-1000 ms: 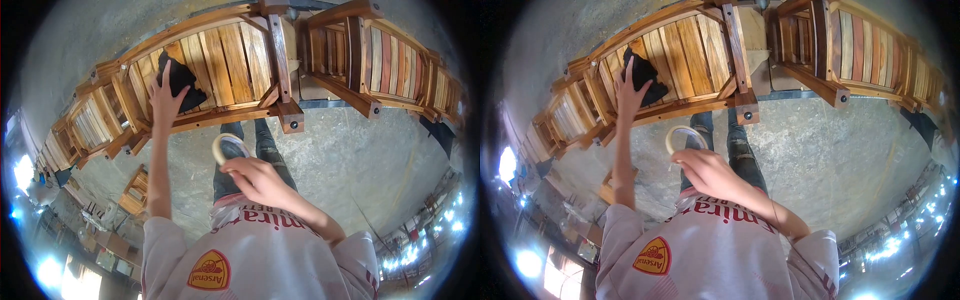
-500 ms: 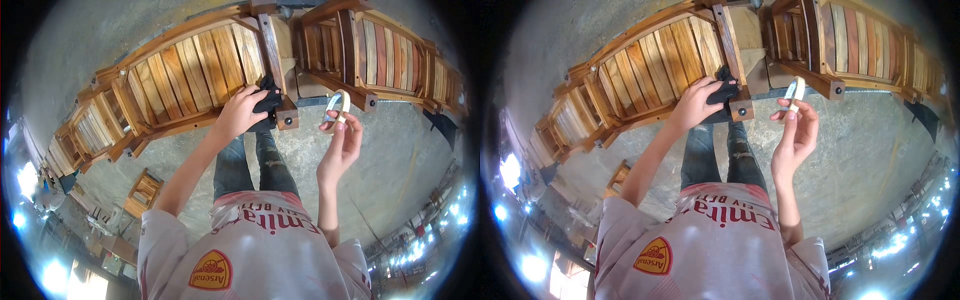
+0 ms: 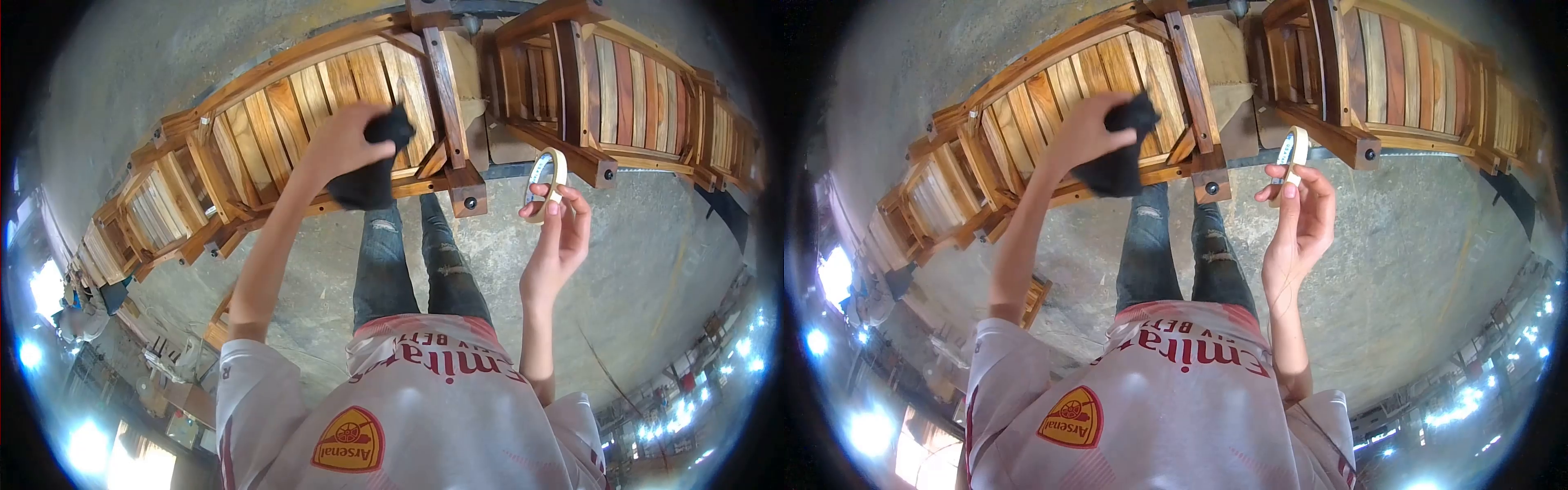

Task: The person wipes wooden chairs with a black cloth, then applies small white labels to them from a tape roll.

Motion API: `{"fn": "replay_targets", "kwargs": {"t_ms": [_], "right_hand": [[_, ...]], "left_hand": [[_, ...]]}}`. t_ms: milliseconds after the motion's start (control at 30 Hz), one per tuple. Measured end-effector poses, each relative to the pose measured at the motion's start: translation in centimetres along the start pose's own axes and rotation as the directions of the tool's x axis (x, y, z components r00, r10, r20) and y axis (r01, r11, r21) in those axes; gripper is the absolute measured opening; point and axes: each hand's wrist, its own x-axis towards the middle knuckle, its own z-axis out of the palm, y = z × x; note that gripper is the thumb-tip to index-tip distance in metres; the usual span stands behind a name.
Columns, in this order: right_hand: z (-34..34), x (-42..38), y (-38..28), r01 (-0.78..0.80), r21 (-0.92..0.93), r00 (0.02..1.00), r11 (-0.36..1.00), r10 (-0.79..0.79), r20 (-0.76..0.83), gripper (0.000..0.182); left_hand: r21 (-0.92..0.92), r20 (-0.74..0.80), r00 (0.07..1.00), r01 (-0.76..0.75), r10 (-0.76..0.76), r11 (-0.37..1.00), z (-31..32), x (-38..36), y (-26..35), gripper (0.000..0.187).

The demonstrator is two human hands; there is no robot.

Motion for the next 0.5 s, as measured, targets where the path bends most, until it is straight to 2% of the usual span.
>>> {"fn": "replay_targets", "kwargs": {"t_ms": [33, 100, 167, 233, 267, 300, 367, 400, 433, 500], "right_hand": [[0.1, -0.1, 0.1, -0.015, 0.001, 1.0, 1.0, 0.015, 0.001, 0.019], [0.1, -0.1, 0.3, -0.042, 0.0, 0.999, 0.999, 0.042, 0.008, 0.019], [0.3, -0.1, 0.3, -0.041, 0.008, 0.999, 0.999, 0.041, 0.015, 0.019], [0.4, -0.2, 0.4, -0.034, 0.007, 0.999, 0.999, 0.034, 0.018, 0.019], [0.5, -0.2, 0.5, -0.028, 0.003, 0.999, 1.0, 0.028, 0.018, 0.019], [0.7, -0.3, 0.5, -0.02, 0.001, 1.0, 1.0, 0.02, 0.023, 0.019], [0.8, -0.4, 0.5, 0.004, -0.014, 1.0, 1.0, -0.004, 0.011, 0.019], [1.0, -0.6, 0.5, 0.01, -0.01, 1.0, 1.0, -0.01, 0.014, 0.019], [1.3, -0.8, 0.6, 0.015, -0.019, 1.0, 1.0, -0.015, 0.017, 0.019], [1.7, -0.8, 0.5, 0.038, -0.033, 0.999, 0.999, -0.037, 0.025, 0.019]], "left_hand": [[-0.206, -0.072, 0.993, 0.079, -0.095, 0.975, 1.4, -0.2, -0.6, 0.058], [-0.596, -0.152, 0.936, 0.17, -0.318, 0.785, 4.3, 0.0, -0.1, 0.066], [-0.717, -0.023, 0.965, 0.167, -0.262, 0.676, 5.6, -0.8, 1.9, 0.076], [-0.547, -0.182, 0.98, -0.028, -0.086, 0.837, 9.5, -0.6, 0.6, 0.079], [-0.619, -0.102, 0.994, -0.024, -0.05, 0.785, 9.1, -0.8, 1.4, 0.08], [-0.51, -0.133, 0.991, -0.039, -0.034, 0.859, 8.4, -1.0, 2.7, 0.073], [-0.394, -0.207, 0.978, -0.103, 0.022, 0.913, 8.7, -1.1, 2.3, 0.075], [-0.415, -0.229, 0.972, -0.044, -0.058, 0.909, 9.2, -1.2, 2.5, 0.074], [-0.383, -0.319, 0.943, -0.034, -0.097, 0.923, 9.8, -1.2, 2.9, 0.068], [-0.428, -0.493, 0.857, -0.093, -0.146, 0.899, 10.4, -1.4, 4.0, 0.059]]}}
